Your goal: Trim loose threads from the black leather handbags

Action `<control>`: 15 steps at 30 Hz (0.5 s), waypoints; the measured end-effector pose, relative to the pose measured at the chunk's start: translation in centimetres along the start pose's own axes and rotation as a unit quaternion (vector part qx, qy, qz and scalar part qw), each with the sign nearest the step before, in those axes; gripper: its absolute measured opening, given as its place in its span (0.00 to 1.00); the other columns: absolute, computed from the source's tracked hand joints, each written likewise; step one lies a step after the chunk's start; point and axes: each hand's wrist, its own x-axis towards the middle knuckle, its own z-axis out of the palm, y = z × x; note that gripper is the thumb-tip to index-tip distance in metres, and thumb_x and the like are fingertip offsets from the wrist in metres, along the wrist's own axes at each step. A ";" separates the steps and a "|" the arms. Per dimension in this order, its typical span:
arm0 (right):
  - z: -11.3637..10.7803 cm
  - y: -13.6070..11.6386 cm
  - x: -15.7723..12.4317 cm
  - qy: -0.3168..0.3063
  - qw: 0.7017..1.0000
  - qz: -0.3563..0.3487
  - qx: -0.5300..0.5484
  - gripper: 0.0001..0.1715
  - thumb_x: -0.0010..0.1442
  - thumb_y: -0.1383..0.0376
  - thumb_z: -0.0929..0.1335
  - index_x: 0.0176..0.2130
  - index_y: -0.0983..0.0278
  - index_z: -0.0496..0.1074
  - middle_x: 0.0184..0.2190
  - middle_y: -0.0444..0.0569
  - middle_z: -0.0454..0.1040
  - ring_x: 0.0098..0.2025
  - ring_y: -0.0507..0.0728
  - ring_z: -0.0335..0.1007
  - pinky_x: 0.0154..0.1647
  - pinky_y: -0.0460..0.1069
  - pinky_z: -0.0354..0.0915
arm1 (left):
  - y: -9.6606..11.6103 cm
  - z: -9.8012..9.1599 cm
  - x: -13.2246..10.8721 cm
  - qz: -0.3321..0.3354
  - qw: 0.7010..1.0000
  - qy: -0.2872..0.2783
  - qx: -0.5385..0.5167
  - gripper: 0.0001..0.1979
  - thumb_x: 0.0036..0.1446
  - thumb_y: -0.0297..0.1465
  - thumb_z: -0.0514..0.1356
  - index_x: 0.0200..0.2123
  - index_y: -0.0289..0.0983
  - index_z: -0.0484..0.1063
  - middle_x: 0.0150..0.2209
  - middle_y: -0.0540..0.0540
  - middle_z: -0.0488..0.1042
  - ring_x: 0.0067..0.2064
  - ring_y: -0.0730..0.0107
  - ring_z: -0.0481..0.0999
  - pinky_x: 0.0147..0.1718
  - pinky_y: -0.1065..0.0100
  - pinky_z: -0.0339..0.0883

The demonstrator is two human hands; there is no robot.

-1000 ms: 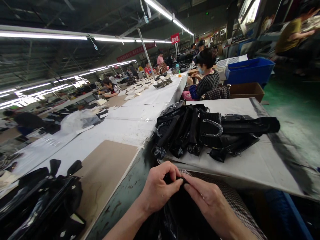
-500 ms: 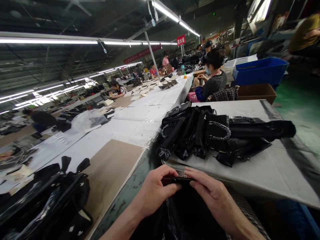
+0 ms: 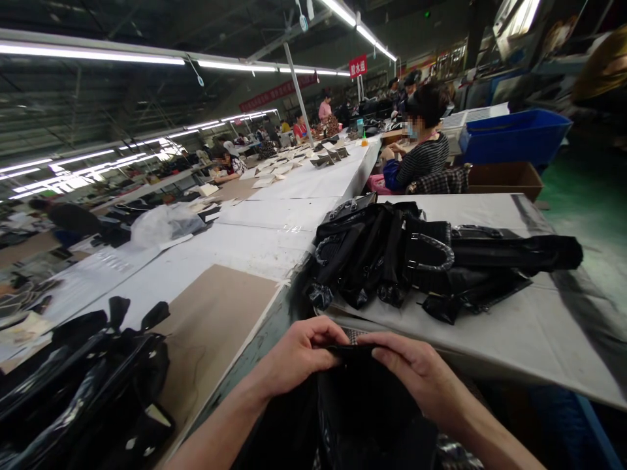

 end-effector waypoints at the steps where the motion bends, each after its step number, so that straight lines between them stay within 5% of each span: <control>1: 0.0 0.1 0.1 0.007 1.000 0.000 -0.005 0.15 0.66 0.61 0.63 0.50 0.55 0.73 0.47 0.45 0.78 0.51 0.58 0.73 0.56 0.55 0.65 | 0.0 0.0 0.2 -0.005 1.000 0.002 -0.006 0.10 0.46 0.23 0.63 0.35 0.32 0.75 0.34 0.47 0.76 0.35 0.70 0.72 0.35 0.71 0.61; 8: 0.1 -0.7 -0.2 0.070 0.982 -0.103 -0.139 0.09 0.63 0.65 0.67 0.45 0.56 0.66 0.55 0.46 0.70 0.53 0.58 0.69 0.53 0.56 0.66 | -0.4 0.0 0.7 -0.005 1.000 0.023 -0.021 0.08 0.47 0.23 0.63 0.34 0.32 0.72 0.32 0.48 0.76 0.33 0.72 0.71 0.34 0.71 0.60; 15: 0.9 -2.4 0.1 0.140 0.922 -0.246 -0.264 0.03 0.63 0.69 0.67 0.39 0.62 0.69 0.46 0.51 0.73 0.48 0.60 0.70 0.47 0.56 0.68 | -0.9 0.5 0.4 0.018 0.999 0.036 0.015 0.08 0.49 0.24 0.63 0.36 0.33 0.73 0.34 0.48 0.76 0.36 0.70 0.71 0.37 0.69 0.62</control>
